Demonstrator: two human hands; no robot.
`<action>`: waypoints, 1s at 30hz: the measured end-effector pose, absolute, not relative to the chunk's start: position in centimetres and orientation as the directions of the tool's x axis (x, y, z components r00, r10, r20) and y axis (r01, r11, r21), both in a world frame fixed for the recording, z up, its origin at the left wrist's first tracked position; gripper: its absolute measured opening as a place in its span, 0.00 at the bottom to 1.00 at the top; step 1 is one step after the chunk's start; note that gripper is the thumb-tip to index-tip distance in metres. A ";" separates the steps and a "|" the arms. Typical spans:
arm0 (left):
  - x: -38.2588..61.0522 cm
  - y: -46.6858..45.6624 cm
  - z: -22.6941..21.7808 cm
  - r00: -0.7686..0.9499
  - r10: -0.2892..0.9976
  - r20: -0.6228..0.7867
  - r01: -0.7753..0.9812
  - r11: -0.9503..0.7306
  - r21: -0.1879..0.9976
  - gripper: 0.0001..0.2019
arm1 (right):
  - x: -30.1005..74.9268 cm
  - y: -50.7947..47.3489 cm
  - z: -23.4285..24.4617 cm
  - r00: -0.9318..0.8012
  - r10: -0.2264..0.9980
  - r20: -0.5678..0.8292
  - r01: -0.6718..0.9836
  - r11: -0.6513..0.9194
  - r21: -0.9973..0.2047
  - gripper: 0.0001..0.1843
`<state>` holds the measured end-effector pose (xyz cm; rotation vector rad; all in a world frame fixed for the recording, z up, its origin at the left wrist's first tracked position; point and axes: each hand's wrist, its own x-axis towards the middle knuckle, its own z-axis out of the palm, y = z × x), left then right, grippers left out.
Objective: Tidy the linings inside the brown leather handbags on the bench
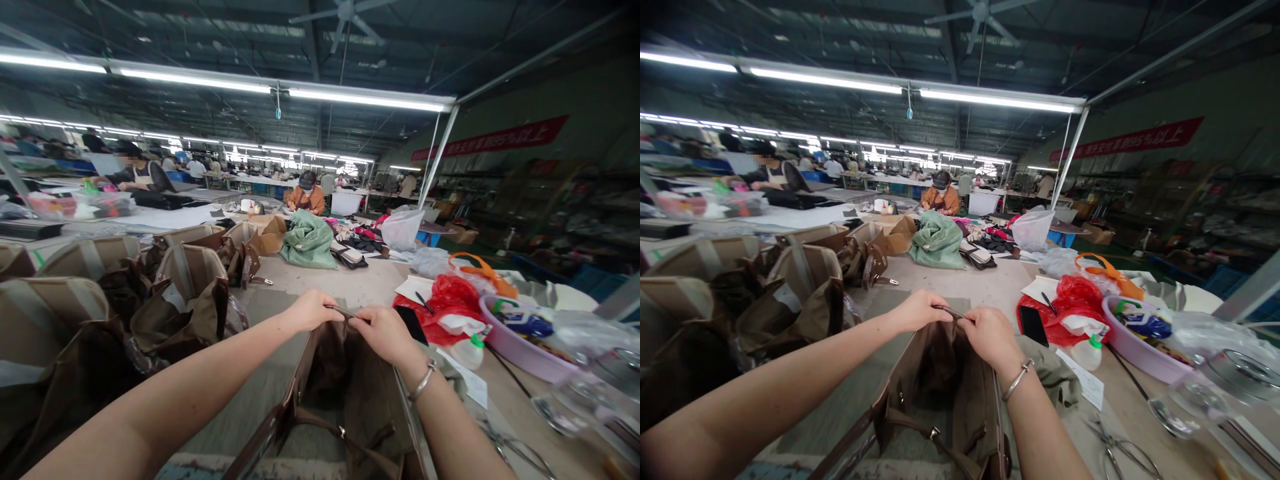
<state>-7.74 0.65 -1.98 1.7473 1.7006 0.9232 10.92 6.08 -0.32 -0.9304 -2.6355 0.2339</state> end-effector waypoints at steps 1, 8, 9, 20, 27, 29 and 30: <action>-7.7 0.7 -2.0 -0.029 0.993 0.112 0.641 -0.067 0.765 0.17 | 10.9 6.1 -0.3 -0.730 0.634 0.255 0.580 0.772 -0.261 0.15; -7.6 0.6 -1.7 -0.042 0.991 0.130 0.675 -0.068 0.735 0.15 | 10.9 6.1 -0.3 -0.732 0.632 0.252 0.581 0.774 -0.252 0.16; -7.6 0.5 -1.6 -0.044 0.990 0.134 0.679 -0.069 0.730 0.15 | 10.8 6.1 -0.3 -0.732 0.633 0.252 0.582 0.773 -0.252 0.16; -7.1 0.5 -1.2 -0.108 0.986 0.126 0.718 -0.011 0.696 0.15 | 10.8 6.1 -0.3 -0.727 0.643 0.240 0.587 0.764 -0.270 0.16; -6.5 0.2 -0.7 -0.050 0.986 0.156 0.777 -0.060 0.626 0.14 | 11.2 5.3 0.3 -0.713 0.663 0.228 0.632 0.748 -0.201 0.17; -6.8 0.6 -1.0 -0.048 0.989 0.141 0.785 -0.050 0.618 0.15 | 11.4 5.4 0.5 -0.709 0.670 0.220 0.647 0.742 -0.175 0.18; -7.0 1.0 -1.2 -0.053 0.991 0.124 0.774 -0.038 0.632 0.16 | 11.6 5.6 0.5 -0.704 0.678 0.210 0.654 0.735 -0.179 0.19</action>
